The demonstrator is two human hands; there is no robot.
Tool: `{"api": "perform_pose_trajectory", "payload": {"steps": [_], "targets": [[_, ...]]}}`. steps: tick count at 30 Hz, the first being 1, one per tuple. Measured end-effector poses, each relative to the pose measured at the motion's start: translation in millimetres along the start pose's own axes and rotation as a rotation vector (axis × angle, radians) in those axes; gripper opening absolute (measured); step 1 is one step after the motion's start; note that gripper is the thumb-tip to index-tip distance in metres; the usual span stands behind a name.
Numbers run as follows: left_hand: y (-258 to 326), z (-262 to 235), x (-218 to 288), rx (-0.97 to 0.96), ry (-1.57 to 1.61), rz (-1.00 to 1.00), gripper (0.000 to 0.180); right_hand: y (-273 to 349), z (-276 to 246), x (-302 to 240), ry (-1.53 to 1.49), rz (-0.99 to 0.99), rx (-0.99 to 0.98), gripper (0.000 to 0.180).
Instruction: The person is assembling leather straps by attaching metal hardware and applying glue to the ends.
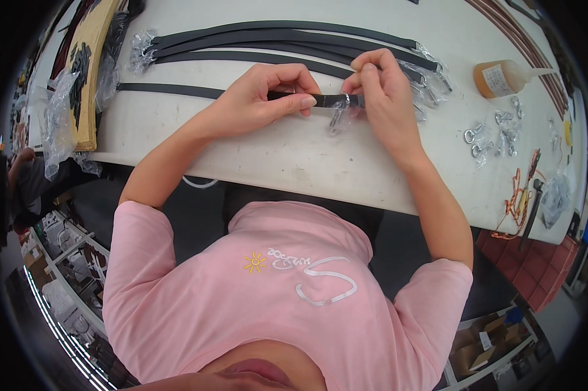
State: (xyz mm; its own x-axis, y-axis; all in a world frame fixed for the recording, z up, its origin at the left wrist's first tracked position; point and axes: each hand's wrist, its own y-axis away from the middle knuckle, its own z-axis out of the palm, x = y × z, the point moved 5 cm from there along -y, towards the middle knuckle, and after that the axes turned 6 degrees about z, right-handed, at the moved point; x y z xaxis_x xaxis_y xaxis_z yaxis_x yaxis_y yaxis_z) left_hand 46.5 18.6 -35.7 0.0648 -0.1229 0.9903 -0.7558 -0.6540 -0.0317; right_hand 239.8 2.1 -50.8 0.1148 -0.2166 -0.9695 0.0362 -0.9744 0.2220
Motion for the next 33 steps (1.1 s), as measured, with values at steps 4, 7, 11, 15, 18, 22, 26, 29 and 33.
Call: {"api": "perform_pose_trajectory", "payload": {"steps": [4,7,11,15,18,22,26,29,33], "targets": [[-3,-6,-2,0.019,-0.062,-0.024,0.016,4,-4,-10,0.046,-0.047,-0.107,0.03],[-2,-9,2,0.045,-0.101,0.015,0.019,8,2,-17,-0.018,-0.041,-0.199,0.033],[-1,-11,14,0.144,-0.157,0.095,0.021,19,14,-19,0.106,-0.089,-0.199,0.027],[1,-19,21,0.224,-0.195,0.19,0.024,20,13,-20,0.035,0.017,-0.313,0.031],[0,-20,22,0.218,-0.215,0.194,0.024,22,11,-29,-0.002,-0.029,-0.297,0.029],[1,-19,24,0.238,-0.228,0.216,0.024,16,-3,-25,-0.153,-0.053,-0.135,0.02],[0,-14,28,0.27,-0.228,0.187,0.018,16,-5,-23,-0.031,-0.005,-0.212,0.014],[-3,-14,18,0.208,-0.245,0.081,0.018,20,1,-30,0.001,-0.158,-0.189,0.013],[-5,-7,9,0.058,-0.022,-0.096,0.018,20,3,-28,0.008,-0.195,-0.151,0.013]]}}
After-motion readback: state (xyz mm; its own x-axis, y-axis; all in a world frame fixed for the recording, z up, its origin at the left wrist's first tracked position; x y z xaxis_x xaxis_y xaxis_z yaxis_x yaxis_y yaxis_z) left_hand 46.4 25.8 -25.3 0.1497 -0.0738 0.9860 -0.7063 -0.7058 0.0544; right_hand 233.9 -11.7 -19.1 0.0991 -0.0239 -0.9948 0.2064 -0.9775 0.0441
